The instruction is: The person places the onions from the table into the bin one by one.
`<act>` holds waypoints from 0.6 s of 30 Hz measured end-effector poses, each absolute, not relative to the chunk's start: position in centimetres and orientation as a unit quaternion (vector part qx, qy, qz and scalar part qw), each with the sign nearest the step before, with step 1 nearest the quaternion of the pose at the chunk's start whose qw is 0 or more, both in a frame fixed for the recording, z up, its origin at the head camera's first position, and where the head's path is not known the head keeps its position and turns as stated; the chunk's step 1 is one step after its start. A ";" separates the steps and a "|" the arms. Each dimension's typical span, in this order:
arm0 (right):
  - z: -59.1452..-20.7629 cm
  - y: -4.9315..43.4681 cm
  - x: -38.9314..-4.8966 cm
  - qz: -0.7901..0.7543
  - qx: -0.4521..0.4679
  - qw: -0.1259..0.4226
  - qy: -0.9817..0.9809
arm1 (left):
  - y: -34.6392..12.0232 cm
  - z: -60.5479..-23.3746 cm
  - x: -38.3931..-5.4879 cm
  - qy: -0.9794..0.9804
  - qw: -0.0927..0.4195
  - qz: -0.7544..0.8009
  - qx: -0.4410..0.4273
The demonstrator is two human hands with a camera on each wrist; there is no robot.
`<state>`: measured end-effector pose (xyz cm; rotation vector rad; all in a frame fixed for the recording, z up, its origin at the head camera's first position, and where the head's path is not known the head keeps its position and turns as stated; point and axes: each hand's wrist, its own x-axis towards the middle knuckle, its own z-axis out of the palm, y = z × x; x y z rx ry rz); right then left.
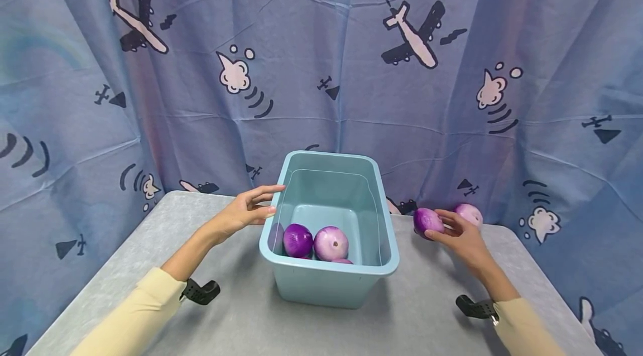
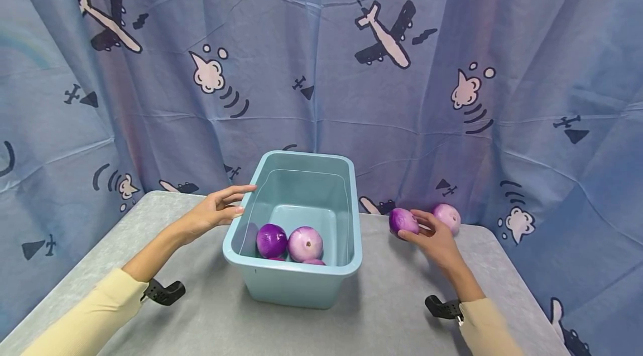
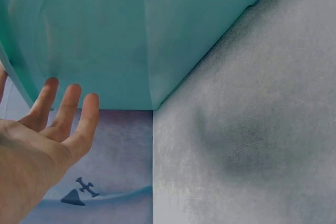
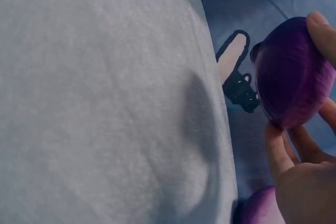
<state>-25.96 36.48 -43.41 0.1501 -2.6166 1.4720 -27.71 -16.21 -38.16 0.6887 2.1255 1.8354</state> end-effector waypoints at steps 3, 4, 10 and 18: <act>-43.1 36.6 -25.7 0.499 0.068 0.072 -0.861 | -16.2 -38.1 -27.7 0.726 0.125 0.633 0.238; -43.0 36.6 -25.6 0.503 0.071 0.074 -0.858 | -16.2 -38.1 -27.7 0.726 0.125 0.633 0.238; -42.8 36.8 -25.2 0.506 0.095 0.083 -0.853 | -16.3 -38.1 -27.7 0.725 0.124 0.635 0.237; -41.9 36.9 -25.0 0.502 0.117 0.076 -0.854 | -16.2 -38.0 -27.7 0.723 0.126 0.636 0.239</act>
